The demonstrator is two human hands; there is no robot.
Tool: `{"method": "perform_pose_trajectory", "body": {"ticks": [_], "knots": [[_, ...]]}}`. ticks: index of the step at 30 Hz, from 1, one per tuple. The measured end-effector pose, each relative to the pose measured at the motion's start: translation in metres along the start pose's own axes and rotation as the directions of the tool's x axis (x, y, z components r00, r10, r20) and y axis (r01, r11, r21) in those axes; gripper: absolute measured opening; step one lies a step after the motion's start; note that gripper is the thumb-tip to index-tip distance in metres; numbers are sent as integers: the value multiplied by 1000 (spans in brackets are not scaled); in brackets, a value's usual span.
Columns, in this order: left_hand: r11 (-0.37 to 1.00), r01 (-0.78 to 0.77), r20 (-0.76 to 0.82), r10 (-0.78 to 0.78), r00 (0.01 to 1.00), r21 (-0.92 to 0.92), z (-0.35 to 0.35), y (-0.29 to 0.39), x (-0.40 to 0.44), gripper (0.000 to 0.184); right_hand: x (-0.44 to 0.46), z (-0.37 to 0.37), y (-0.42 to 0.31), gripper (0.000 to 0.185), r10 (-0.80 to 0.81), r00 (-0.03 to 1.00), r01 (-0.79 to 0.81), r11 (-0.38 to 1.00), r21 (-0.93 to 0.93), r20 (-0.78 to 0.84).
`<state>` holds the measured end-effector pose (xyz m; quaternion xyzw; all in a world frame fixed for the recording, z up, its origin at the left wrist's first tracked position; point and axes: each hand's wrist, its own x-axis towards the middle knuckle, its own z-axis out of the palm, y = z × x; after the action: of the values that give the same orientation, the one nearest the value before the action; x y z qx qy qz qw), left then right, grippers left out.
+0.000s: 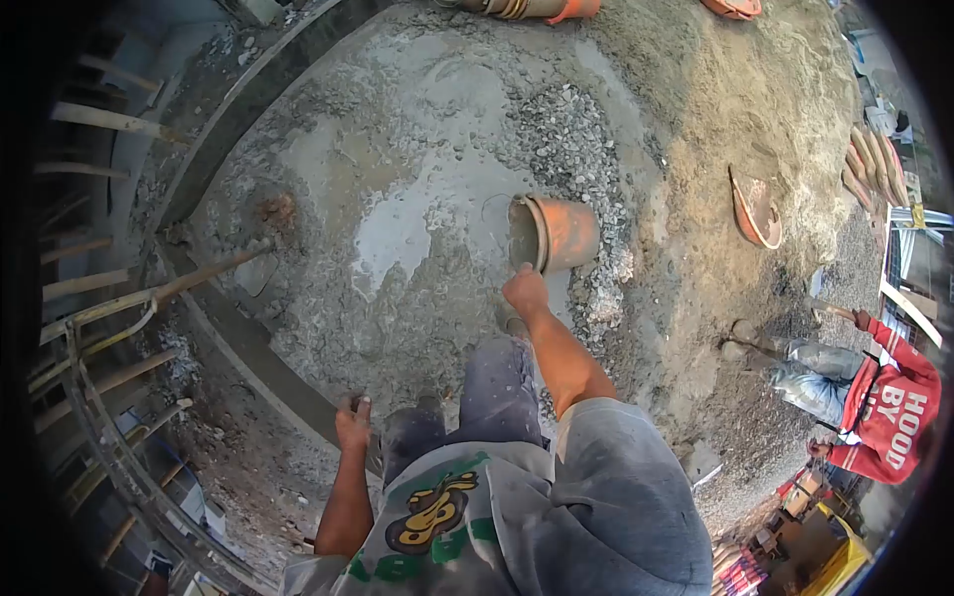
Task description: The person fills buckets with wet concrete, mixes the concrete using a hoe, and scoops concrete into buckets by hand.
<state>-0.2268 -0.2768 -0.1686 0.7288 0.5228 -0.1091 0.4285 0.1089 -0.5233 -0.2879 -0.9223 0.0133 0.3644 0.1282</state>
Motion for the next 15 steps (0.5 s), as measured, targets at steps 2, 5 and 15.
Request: {"method": "perform_pose_trajectory", "body": {"ticks": [2,5,15], "knots": [[997,40,108,-46,993,62,58,19,28,34,79,37,59,40,-164,963,110,964,-244,-214],[1000,-15,243,8,970,27,127,50,81,34,142,50,75,46,-99,979,62,978,-199,-178],[989,62,15,-60,998,-134,135,52,131,49,133,26,5,37,-102,977,73,985,-154,-189]]}}
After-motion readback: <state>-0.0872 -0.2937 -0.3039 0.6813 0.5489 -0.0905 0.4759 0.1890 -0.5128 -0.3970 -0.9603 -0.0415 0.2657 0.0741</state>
